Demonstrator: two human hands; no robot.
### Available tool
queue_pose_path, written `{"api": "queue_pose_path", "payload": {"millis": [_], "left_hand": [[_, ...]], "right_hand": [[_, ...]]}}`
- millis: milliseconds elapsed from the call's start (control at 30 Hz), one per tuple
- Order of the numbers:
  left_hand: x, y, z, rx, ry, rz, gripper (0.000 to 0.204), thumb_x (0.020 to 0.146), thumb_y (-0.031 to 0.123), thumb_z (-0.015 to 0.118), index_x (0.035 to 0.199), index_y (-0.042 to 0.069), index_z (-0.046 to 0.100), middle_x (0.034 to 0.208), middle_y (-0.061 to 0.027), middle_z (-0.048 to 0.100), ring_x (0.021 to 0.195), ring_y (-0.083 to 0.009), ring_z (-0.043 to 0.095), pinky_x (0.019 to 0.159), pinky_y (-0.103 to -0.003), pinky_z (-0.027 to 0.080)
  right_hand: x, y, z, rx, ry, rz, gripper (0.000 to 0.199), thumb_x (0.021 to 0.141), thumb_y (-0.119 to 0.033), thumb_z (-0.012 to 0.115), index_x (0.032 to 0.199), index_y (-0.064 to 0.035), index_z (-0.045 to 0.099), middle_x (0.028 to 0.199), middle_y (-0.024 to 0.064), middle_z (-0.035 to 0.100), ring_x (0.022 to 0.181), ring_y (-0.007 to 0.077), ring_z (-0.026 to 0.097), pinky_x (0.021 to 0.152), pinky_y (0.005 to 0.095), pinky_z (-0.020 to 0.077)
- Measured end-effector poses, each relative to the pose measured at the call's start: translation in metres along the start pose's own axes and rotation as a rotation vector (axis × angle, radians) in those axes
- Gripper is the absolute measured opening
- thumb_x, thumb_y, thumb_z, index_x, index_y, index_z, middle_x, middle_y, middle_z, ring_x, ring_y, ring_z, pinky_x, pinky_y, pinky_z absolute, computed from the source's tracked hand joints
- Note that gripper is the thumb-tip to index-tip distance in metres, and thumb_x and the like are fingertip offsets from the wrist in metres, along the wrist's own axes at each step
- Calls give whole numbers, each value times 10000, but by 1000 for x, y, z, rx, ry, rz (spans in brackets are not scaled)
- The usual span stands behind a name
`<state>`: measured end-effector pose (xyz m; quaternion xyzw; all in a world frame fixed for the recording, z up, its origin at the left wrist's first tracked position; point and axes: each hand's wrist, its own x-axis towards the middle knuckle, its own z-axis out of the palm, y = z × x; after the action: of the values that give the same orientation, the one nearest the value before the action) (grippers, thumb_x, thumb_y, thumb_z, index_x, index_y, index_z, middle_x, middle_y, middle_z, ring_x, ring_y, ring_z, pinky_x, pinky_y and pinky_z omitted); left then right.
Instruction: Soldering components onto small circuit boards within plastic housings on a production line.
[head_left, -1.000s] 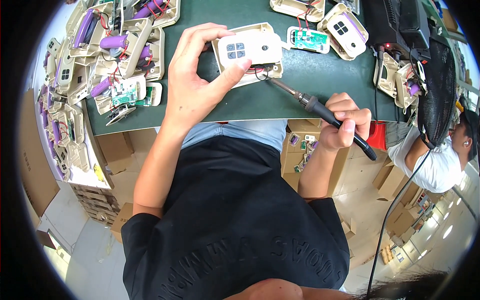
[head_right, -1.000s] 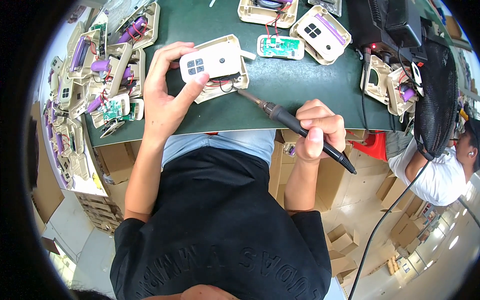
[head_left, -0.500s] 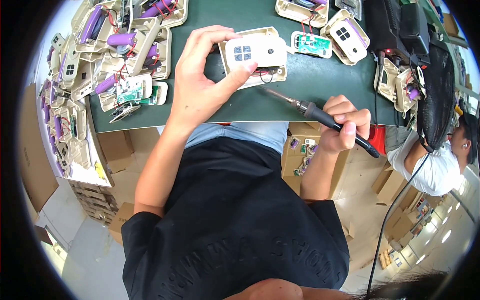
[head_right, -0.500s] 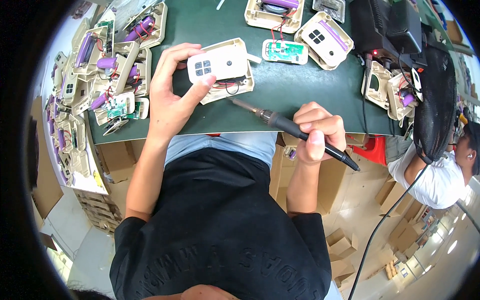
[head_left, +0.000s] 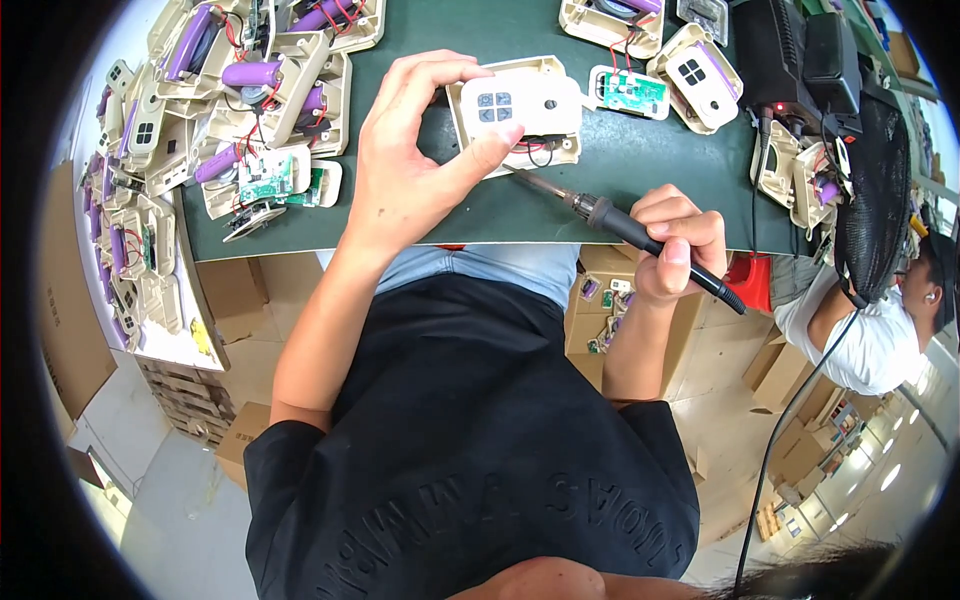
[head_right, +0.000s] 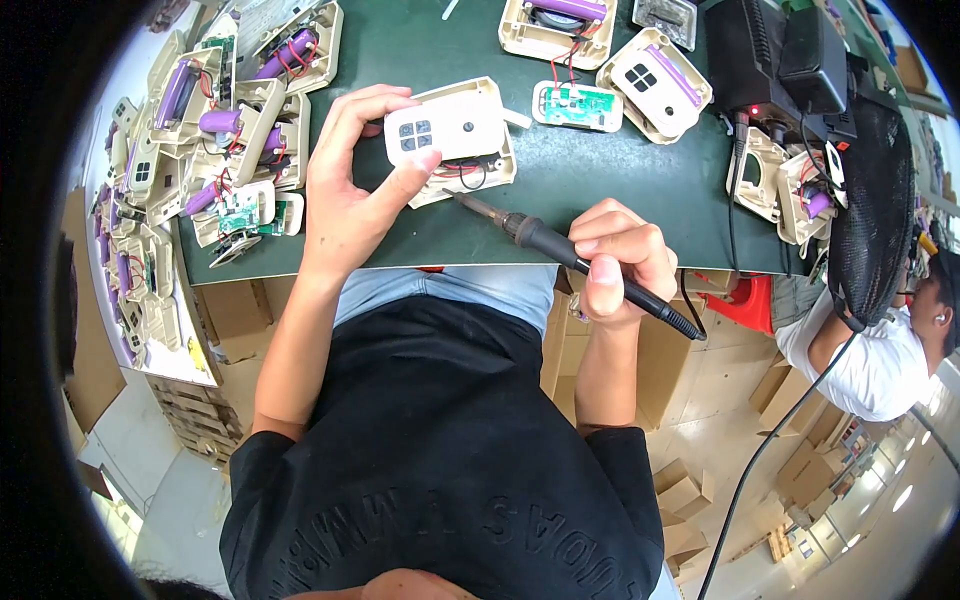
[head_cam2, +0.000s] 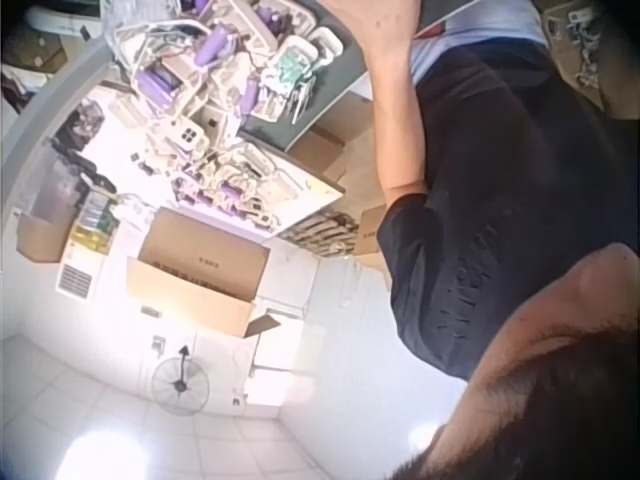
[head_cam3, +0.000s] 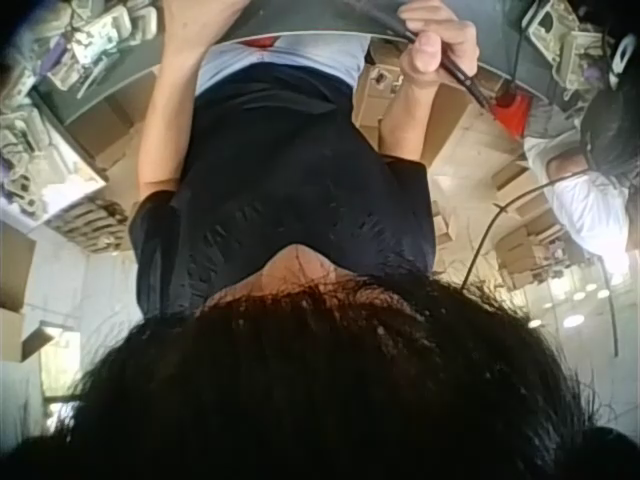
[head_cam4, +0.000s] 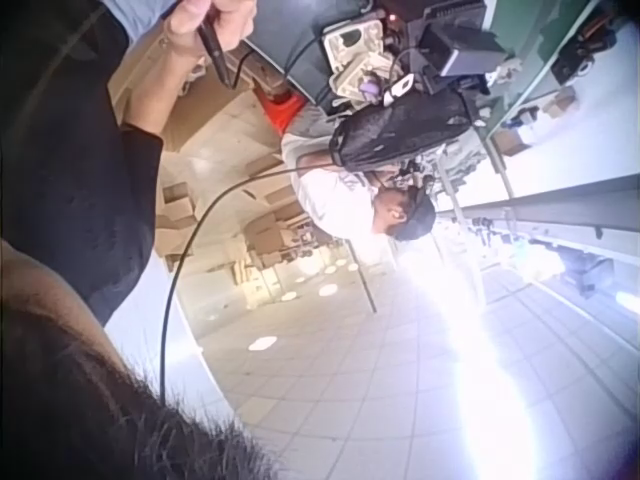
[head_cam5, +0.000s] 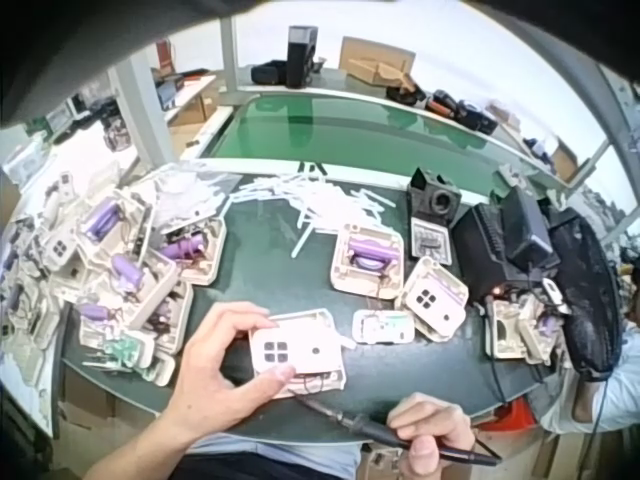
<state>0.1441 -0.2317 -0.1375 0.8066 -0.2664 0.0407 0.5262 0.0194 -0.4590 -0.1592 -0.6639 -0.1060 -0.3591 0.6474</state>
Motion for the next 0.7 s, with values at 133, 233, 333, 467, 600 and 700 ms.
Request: {"api": "queue_pose_path", "payload": {"millis": [133, 233, 333, 467, 600, 700], "left_hand": [[0, 0, 0, -5, 2, -9, 453, 785, 221, 865, 1152, 32, 676, 1195, -127, 648, 1093, -252, 643, 966, -362, 510], [0, -1, 0, 1, 1, 0, 456, 785, 226, 865, 1151, 31, 675, 1196, -127, 648, 1094, -252, 645, 968, -361, 511], [0, 0, 0, -4, 5, -7, 457, 780, 221, 866, 1151, 34, 675, 1196, -128, 648, 1093, -254, 646, 968, -361, 511], [0, 0, 1, -2, 5, -10, 456, 783, 227, 864, 1153, 38, 675, 1196, -128, 649, 1090, -255, 648, 965, -363, 513], [0, -2, 1, 8, 6, 1, 457, 786, 235, 862, 1154, 39, 674, 1200, -129, 649, 1091, -256, 649, 962, -365, 514], [0, -1, 0, -2, 2, -15, 462, 781, 233, 862, 1155, 38, 674, 1202, -131, 649, 1094, -257, 649, 964, -366, 514]], "right_hand": [[-1, 0, 0, -8, -2, 9, 258, 962, -154, 637, 816, 22, 519, 621, 144, 603, 510, 209, 551, 494, 340, 475], [0, 0, -1, -5, -5, 9, 259, 961, -153, 638, 812, 22, 519, 624, 147, 606, 510, 209, 552, 491, 339, 474], [0, 0, 0, 0, -7, 15, 261, 959, -152, 638, 805, 20, 516, 623, 146, 606, 508, 208, 550, 490, 339, 475], [0, -1, 0, -3, -1, 19, 268, 960, -157, 640, 799, 19, 516, 619, 146, 604, 509, 207, 550, 490, 339, 475], [0, 0, -3, 12, -4, 14, 219, 947, -152, 591, 823, -2, 491, 603, 142, 568, 498, 185, 481, 474, 333, 413], [0, -2, -7, 63, 94, 39, 195, 943, -176, 523, 823, -44, 444, 554, 109, 491, 478, 154, 382, 456, 320, 309]]}}
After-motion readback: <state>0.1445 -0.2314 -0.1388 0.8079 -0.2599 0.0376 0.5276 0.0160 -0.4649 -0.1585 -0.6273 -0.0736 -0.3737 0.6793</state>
